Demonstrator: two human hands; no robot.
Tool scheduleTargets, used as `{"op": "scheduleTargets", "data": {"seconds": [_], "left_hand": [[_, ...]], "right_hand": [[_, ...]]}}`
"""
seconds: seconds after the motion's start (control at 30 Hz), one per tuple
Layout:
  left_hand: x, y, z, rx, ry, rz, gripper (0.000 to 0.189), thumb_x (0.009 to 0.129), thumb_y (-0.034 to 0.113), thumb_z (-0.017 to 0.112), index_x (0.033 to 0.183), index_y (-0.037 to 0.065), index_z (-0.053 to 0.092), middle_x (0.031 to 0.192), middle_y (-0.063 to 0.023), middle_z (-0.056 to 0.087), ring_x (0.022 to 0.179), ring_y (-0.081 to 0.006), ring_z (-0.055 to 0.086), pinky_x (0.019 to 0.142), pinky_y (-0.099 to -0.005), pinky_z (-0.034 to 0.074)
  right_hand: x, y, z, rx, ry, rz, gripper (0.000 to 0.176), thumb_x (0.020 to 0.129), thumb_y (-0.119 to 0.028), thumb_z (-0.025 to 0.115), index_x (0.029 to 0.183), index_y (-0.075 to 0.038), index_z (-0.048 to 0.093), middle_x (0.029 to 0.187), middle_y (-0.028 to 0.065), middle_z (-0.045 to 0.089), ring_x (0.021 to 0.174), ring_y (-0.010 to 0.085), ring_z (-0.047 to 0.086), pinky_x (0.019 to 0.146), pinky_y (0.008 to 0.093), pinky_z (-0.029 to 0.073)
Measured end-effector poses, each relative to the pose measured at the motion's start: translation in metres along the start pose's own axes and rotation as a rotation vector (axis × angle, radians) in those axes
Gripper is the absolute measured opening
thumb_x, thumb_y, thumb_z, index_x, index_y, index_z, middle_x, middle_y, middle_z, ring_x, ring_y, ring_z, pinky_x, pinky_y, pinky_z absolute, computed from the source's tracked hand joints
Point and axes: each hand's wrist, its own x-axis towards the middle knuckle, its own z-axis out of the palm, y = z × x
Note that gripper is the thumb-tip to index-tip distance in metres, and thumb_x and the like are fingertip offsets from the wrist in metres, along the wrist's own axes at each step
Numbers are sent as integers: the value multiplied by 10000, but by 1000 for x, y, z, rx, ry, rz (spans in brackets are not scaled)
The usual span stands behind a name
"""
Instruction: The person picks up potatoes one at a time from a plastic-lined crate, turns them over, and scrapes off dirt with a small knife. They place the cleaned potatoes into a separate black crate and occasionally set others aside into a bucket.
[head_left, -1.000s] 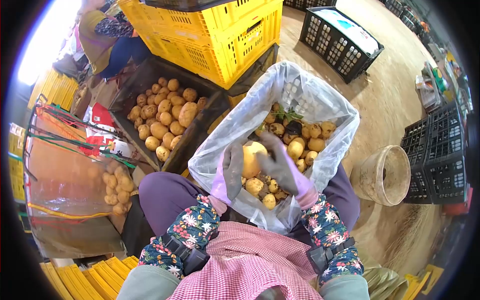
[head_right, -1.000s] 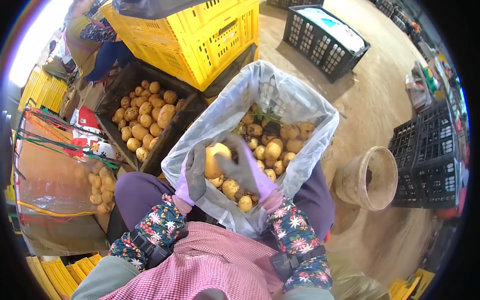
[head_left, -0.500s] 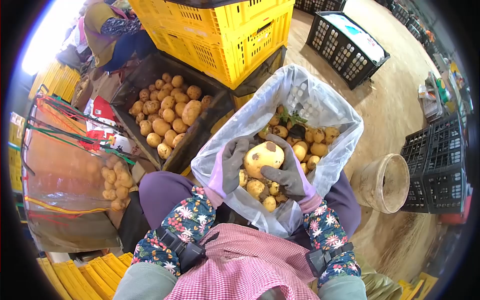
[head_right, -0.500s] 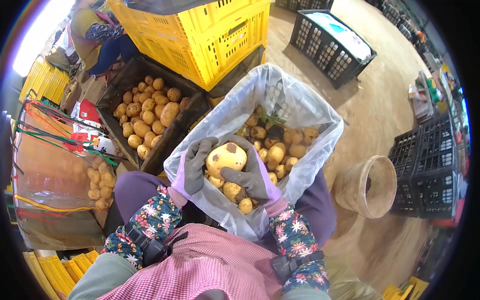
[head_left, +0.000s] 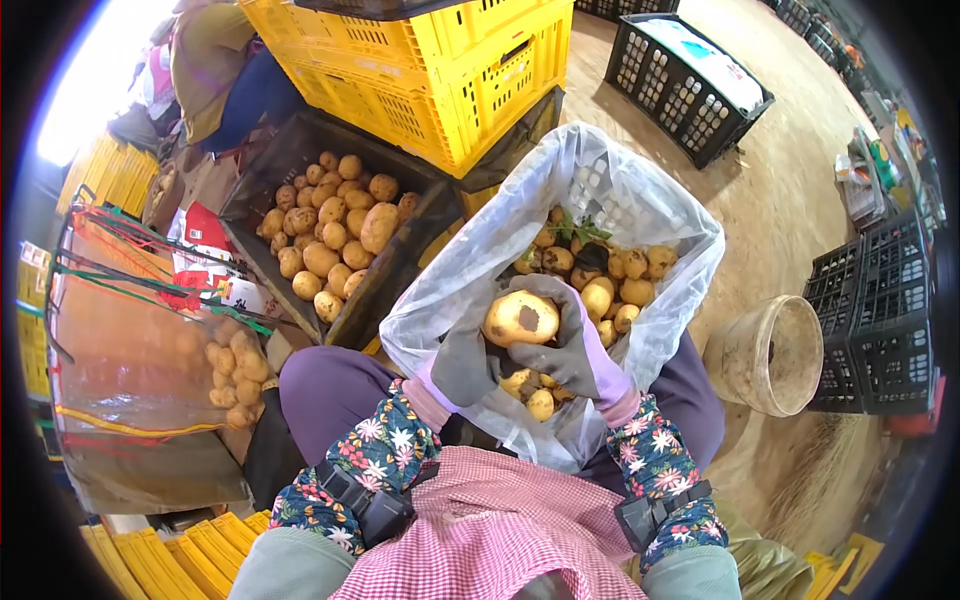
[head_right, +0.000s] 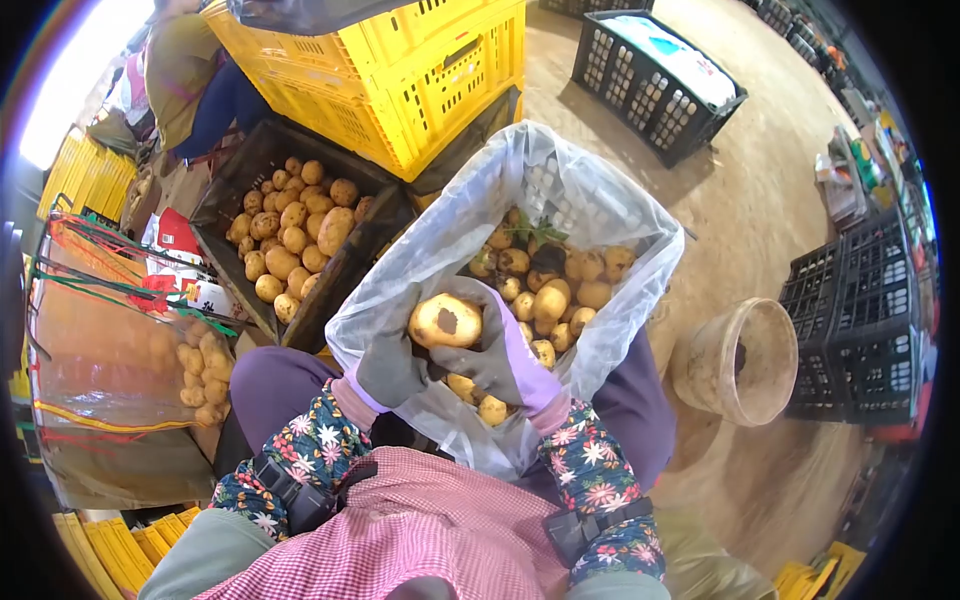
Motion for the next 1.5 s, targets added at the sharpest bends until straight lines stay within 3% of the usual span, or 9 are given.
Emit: {"op": "scheduleTargets", "data": {"seconds": [0.17, 0.27, 0.43, 0.57, 0.77, 1.1, 1.37, 1.43, 1.5], "left_hand": [[6, -12, 2, 378, -22, 254, 521, 985, 472, 375, 1235, 37, 520, 1096, -66, 615, 937, -173, 631, 836, -314, 516], [3, -21, 4, 314, 69, 190, 500, 984, 463, 386, 1209, 43, 537, 1028, -66, 623, 859, -169, 638, 778, -316, 528], [-7, -18, 10, 243, 112, 148, 523, 975, 484, 396, 1237, 47, 517, 1071, -94, 630, 937, -207, 651, 802, -368, 555], [-5, -17, -12, 204, 42, 117, 521, 967, 477, 424, 1273, 61, 487, 1139, -114, 611, 997, -237, 641, 834, -393, 557], [-3, -15, -15, 680, 185, 537, 502, 968, 420, 485, 1274, 28, 425, 1156, -92, 527, 1045, -175, 570, 883, -345, 510], [2, -15, -4, 694, 156, 515, 478, 983, 415, 452, 1269, 32, 441, 1129, -90, 549, 1019, -170, 591, 854, -323, 529], [-1, -7, 4, 499, 117, 358, 473, 978, 391, 472, 1287, 37, 427, 1158, -99, 553, 1060, -203, 588, 882, -329, 519], [7, -5, -8, 70, 40, 147, 484, 973, 384, 483, 1301, 34, 420, 1191, -99, 555, 1072, -205, 586, 885, -329, 514], [6, -21, -11, 641, 55, 425, 482, 973, 384, 481, 1298, 31, 436, 1186, -98, 567, 1070, -200, 588, 889, -326, 506]], "right_hand": [[5, 10, -14, -1104, 158, -471, 481, 817, -286, 673, 1164, 17, 537, 983, 219, 606, 850, 360, 599, 754, 383, 483], [4, 20, -22, -1157, 197, -506, 418, 835, -282, 629, 1126, 11, 569, 954, 191, 636, 832, 385, 600, 751, 405, 489], [8, 22, -21, -1021, 189, -544, 284, 882, -195, 540, 1080, -1, 603, 918, 184, 648, 809, 360, 614, 734, 383, 488], [8, 11, -14, -560, 273, -69, 304, 975, -200, 442, 1096, 27, 603, 961, 92, 655, 884, 153, 603, 777, 286, 480], [4, 1, -9, -282, 104, 168, 484, 921, -255, 555, 1286, 55, 483, 1166, 88, 570, 999, 148, 556, 866, 270, 466], [0, 8, -23, 140, 63, 194, 469, 881, -101, 519, 1303, 89, 443, 1233, 141, 544, 1095, 187, 564, 948, 311, 476], [0, -5, -10, 11, 90, 188, 499, 855, -213, 614, 1260, 47, 485, 1152, 118, 584, 1010, 179, 565, 902, 295, 454], [2, -6, -7, -337, 17, 21, 541, 804, -269, 699, 1228, -3, 496, 1132, 105, 587, 987, 157, 572, 879, 293, 470], [4, -4, -5, -360, 64, 49, 675, 752, -249, 763, 1291, -7, 437, 1173, 118, 559, 1044, 172, 549, 917, 302, 455]]}}
